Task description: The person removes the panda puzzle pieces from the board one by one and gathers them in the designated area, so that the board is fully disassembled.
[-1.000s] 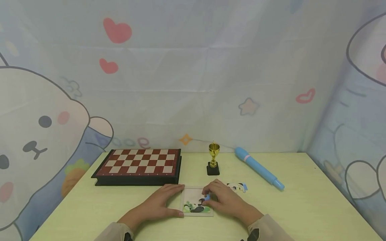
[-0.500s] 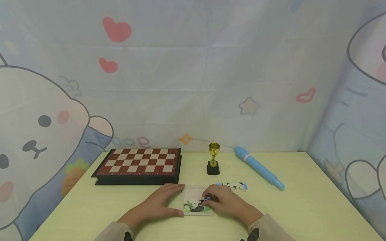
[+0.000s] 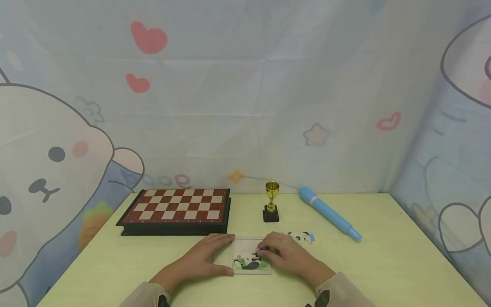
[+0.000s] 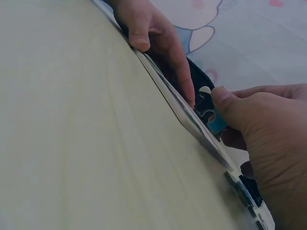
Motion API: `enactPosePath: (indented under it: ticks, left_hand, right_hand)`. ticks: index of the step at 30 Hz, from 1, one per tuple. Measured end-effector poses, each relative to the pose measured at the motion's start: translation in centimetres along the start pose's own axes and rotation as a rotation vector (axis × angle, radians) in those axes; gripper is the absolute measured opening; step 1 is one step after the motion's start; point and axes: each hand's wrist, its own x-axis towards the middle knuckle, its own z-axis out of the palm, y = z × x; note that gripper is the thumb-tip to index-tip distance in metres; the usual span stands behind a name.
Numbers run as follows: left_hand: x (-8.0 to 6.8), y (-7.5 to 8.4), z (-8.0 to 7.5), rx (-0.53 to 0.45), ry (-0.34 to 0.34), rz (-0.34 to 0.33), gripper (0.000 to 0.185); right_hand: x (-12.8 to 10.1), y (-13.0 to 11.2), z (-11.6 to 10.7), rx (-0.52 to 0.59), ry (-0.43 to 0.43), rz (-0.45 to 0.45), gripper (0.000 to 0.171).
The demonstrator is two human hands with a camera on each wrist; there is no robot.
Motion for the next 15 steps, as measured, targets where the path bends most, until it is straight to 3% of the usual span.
enactPosePath:
  ticks: [8,15]
  left_hand:
    - [-0.1,-0.1,0.1,-0.01,-0.007,-0.01,0.093]
    - [0.0,-0.1,0.0,-0.014,-0.004,-0.017,0.093]
  right_hand:
    - [-1.1,0.7,-1.1,-0.077,0.059,0.169,0.019]
    - [-3.0,1.5,-3.3,-0.066,0.102,0.311,0.016]
